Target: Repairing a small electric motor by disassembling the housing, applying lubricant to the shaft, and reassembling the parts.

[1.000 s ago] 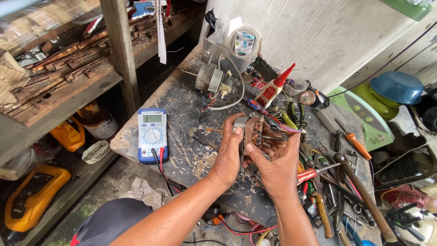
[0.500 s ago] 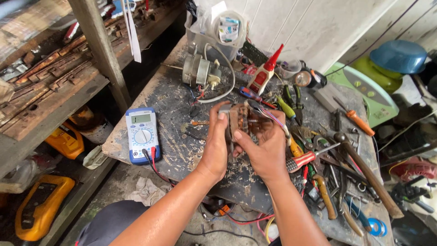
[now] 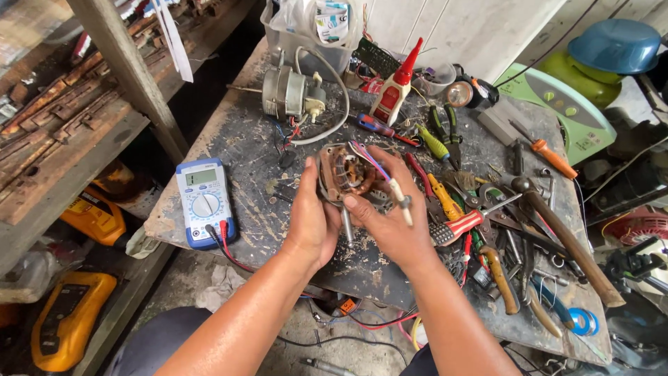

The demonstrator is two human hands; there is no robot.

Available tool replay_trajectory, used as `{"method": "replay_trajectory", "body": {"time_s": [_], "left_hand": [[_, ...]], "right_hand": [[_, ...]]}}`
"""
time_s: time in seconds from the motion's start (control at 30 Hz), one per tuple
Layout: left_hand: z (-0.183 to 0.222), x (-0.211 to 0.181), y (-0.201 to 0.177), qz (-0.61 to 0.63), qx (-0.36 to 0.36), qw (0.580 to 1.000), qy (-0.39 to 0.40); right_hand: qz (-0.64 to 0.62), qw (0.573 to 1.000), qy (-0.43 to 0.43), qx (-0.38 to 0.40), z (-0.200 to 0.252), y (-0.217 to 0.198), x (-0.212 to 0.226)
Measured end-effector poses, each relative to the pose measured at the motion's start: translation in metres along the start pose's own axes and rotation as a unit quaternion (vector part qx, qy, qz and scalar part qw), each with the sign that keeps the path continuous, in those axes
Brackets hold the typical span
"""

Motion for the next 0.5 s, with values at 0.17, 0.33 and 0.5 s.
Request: {"method": "replay_trajectory", "body": {"time_s": [0.17,0.33,0.5], "left_hand": [[0.013,-0.016,0.006,-0.029,0.005,0.996,-0.080],[0.022,-0.020,0.010,-0.064,0.008,0.993,-0.094],[0.027,-0.023,0.014,-0.089,0.054,0.989,-0.100]], "right_hand": [[0.065,0.991,-0.090,0.080,-0.012,-0.016,0.018],[0.064,0.989,-0.064,0.113,-0.017,-0.024,0.011],[0.013,0.992,-0.032,0.123,-0.016,-0.030,-0.008]]}}
Point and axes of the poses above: each hand's wrist, its own z-axis away from the middle knuckle, its own y-axis out of the palm, x = y × z, the point moved 1 cm from there along -z, towards the middle knuckle, and after that the axes turned 4 degrees about -z, right-handed, at the moved point
